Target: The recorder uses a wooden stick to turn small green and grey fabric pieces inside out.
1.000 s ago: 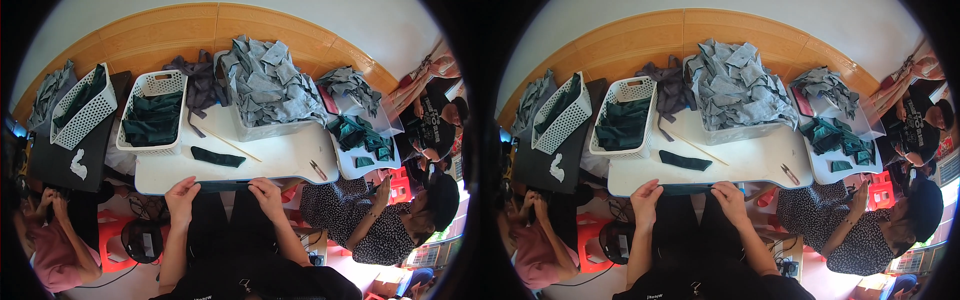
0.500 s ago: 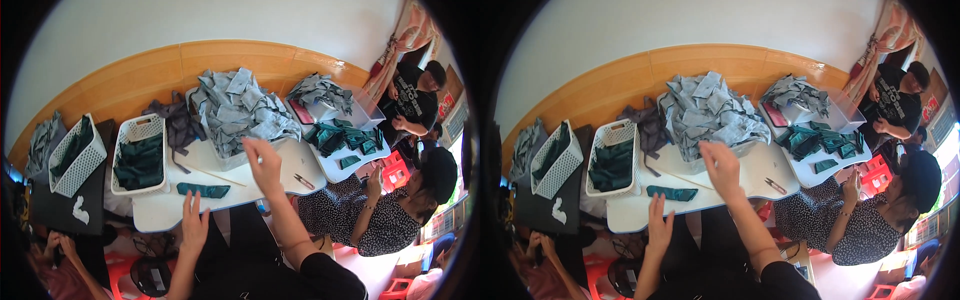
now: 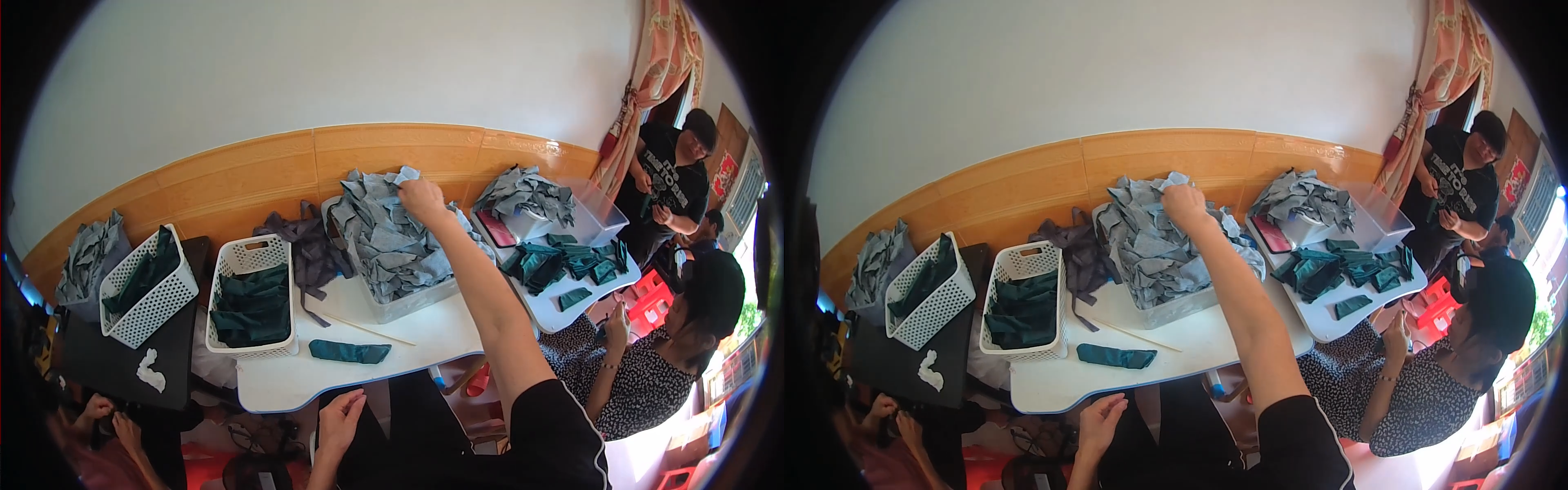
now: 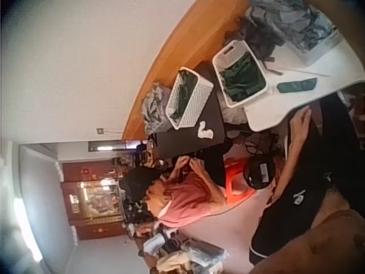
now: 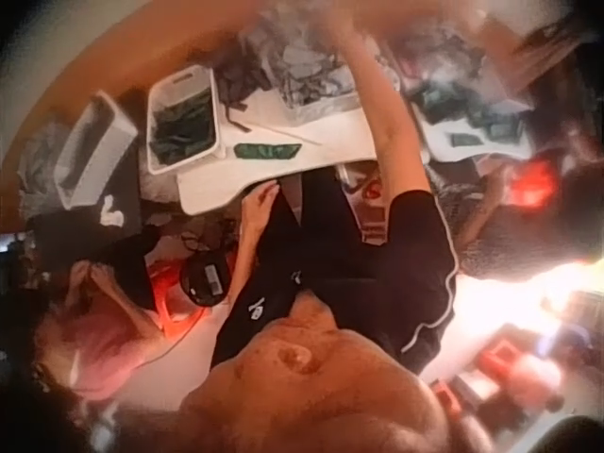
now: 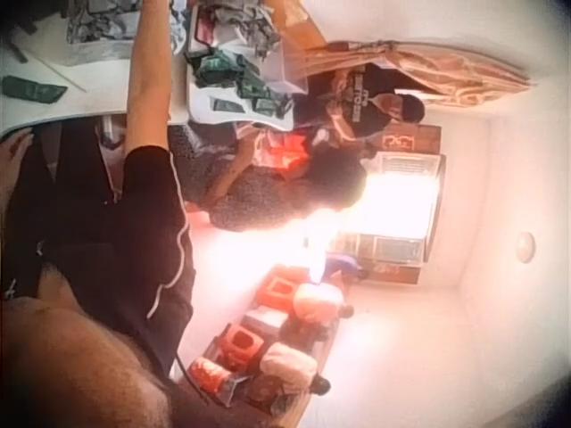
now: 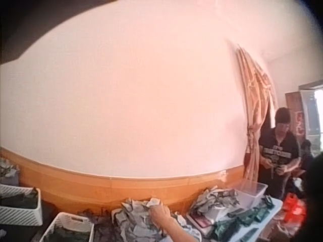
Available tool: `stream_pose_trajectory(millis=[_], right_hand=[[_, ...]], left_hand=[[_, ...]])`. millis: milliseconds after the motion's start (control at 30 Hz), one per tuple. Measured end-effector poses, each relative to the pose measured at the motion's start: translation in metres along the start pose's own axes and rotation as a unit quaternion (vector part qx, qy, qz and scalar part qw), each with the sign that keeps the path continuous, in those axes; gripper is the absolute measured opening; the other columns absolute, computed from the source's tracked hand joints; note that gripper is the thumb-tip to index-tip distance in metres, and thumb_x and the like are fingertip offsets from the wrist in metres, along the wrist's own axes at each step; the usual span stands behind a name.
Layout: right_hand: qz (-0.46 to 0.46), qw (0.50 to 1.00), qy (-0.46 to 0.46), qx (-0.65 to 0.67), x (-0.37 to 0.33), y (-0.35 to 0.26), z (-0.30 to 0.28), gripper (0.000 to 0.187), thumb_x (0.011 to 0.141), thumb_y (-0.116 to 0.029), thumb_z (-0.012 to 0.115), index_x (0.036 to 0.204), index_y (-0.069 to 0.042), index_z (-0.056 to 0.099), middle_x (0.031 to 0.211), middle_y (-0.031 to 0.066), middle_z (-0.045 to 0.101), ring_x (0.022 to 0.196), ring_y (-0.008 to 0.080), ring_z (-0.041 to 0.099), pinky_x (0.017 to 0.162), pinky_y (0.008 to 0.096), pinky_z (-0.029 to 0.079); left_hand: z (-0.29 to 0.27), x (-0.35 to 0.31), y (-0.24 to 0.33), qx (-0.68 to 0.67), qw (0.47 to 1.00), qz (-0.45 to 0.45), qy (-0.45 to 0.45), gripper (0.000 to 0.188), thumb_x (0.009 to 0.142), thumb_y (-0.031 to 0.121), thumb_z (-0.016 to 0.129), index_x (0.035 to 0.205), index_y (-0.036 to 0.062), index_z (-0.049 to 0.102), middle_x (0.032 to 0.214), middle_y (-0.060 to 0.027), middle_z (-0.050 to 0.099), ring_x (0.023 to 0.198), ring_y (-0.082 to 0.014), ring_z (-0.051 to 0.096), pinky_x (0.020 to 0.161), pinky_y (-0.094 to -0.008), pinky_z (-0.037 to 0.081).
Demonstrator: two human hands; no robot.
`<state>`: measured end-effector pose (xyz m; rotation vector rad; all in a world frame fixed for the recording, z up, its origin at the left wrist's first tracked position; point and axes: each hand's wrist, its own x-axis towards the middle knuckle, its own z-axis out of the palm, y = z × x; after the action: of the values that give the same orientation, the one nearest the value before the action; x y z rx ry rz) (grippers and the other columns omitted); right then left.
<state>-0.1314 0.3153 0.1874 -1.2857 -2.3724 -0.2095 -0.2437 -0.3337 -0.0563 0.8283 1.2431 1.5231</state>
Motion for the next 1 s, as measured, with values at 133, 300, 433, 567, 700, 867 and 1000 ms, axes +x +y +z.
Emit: stream_pose_trajectory(millis=[133, 300, 433, 567, 700, 867, 1000], right_hand=[[0.078, 0.956, 0.170, 0.228, -0.015, -0.015, -0.043, 0.041, 0.127, -0.034, 0.080, 0.115, 0.003, 0.093, 0.103, 0.0282, 0.095, 0.100, 0.0469, 0.097, 0.091, 0.0567, 0.077], [0.115, 0.617, 0.092, 0.773, -0.178, -0.060, -0.130, 0.036, 0.138, -0.026, 0.073, 0.141, 0.006, 0.090, 0.130, 0.0128, 0.096, 0.117, 0.0311, 0.097, 0.106, 0.0469, 0.078], [0.219, 0.605, 0.031, 0.765, -0.357, -0.121, -0.127, 0.033, 0.135, -0.021, 0.075, 0.150, 0.005, 0.088, 0.135, 0.0104, 0.094, 0.125, 0.0203, 0.089, 0.106, 0.0381, 0.070], [0.266, 0.526, 0.003, 0.808, -0.509, -0.154, -0.050, 0.037, 0.134, -0.022, 0.074, 0.157, 0.004, 0.088, 0.134, 0.0075, 0.094, 0.113, 0.0128, 0.080, 0.102, 0.0343, 0.061], [0.205, 0.581, -0.172, 0.769, -0.547, -0.128, -0.055, 0.045, 0.130, -0.015, 0.076, 0.170, 0.005, 0.084, 0.161, 0.0144, 0.089, 0.144, 0.0231, 0.078, 0.128, 0.0440, 0.059], [0.054, 0.755, -0.199, 0.622, -0.481, -0.132, -0.075, 0.049, 0.130, -0.018, 0.078, 0.175, 0.001, 0.084, 0.157, 0.0111, 0.090, 0.150, 0.0211, 0.076, 0.135, 0.0379, 0.055], [0.117, 0.710, -0.287, 0.633, -0.469, -0.147, -0.056, 0.032, 0.129, -0.020, 0.089, 0.154, 0.001, 0.092, 0.138, 0.0067, 0.088, 0.122, 0.0132, 0.076, 0.108, 0.0328, 0.061]], left_hand=[[-0.020, -0.010, 0.012, 0.000, 0.999, -0.046, 0.018, 0.037, 0.133, 0.020, 0.085, 0.160, -0.0049, 0.092, 0.145, -0.0158, 0.098, 0.128, -0.0259, 0.094, 0.118, -0.0413, 0.074], [0.011, 0.001, 0.028, -0.020, 0.995, -0.093, 0.007, 0.040, 0.134, 0.023, 0.084, 0.161, -0.0051, 0.091, 0.145, -0.0173, 0.099, 0.129, -0.0279, 0.095, 0.120, -0.0431, 0.075], [0.064, 0.048, 0.109, -0.402, 0.891, -0.177, -0.113, 0.051, 0.143, 0.039, 0.067, 0.179, 0.0049, 0.078, 0.167, -0.0154, 0.090, 0.150, -0.0343, 0.088, 0.133, -0.0491, 0.069], [0.061, 0.075, 0.063, -0.504, 0.859, -0.082, -0.022, 0.021, 0.137, 0.027, 0.077, 0.153, 0.0146, 0.086, 0.145, -0.0042, 0.095, 0.143, -0.0278, 0.088, 0.132, -0.0477, 0.068], [0.039, 0.071, 0.066, -0.402, 0.910, -0.049, 0.088, 0.016, 0.133, 0.012, 0.081, 0.148, 0.0090, 0.086, 0.143, -0.0066, 0.094, 0.133, -0.0225, 0.091, 0.125, -0.0439, 0.072], [0.031, 0.055, 0.067, -0.257, 0.959, -0.081, 0.085, 0.016, 0.132, 0.009, 0.084, 0.144, 0.0002, 0.089, 0.137, -0.0101, 0.095, 0.124, -0.0197, 0.091, 0.117, -0.0417, 0.074], [0.026, 0.052, 0.046, -0.261, 0.961, -0.087, 0.039, 0.024, 0.131, 0.010, 0.084, 0.152, -0.0018, 0.087, 0.142, -0.0120, 0.095, 0.127, -0.0229, 0.092, 0.121, -0.0448, 0.073]])
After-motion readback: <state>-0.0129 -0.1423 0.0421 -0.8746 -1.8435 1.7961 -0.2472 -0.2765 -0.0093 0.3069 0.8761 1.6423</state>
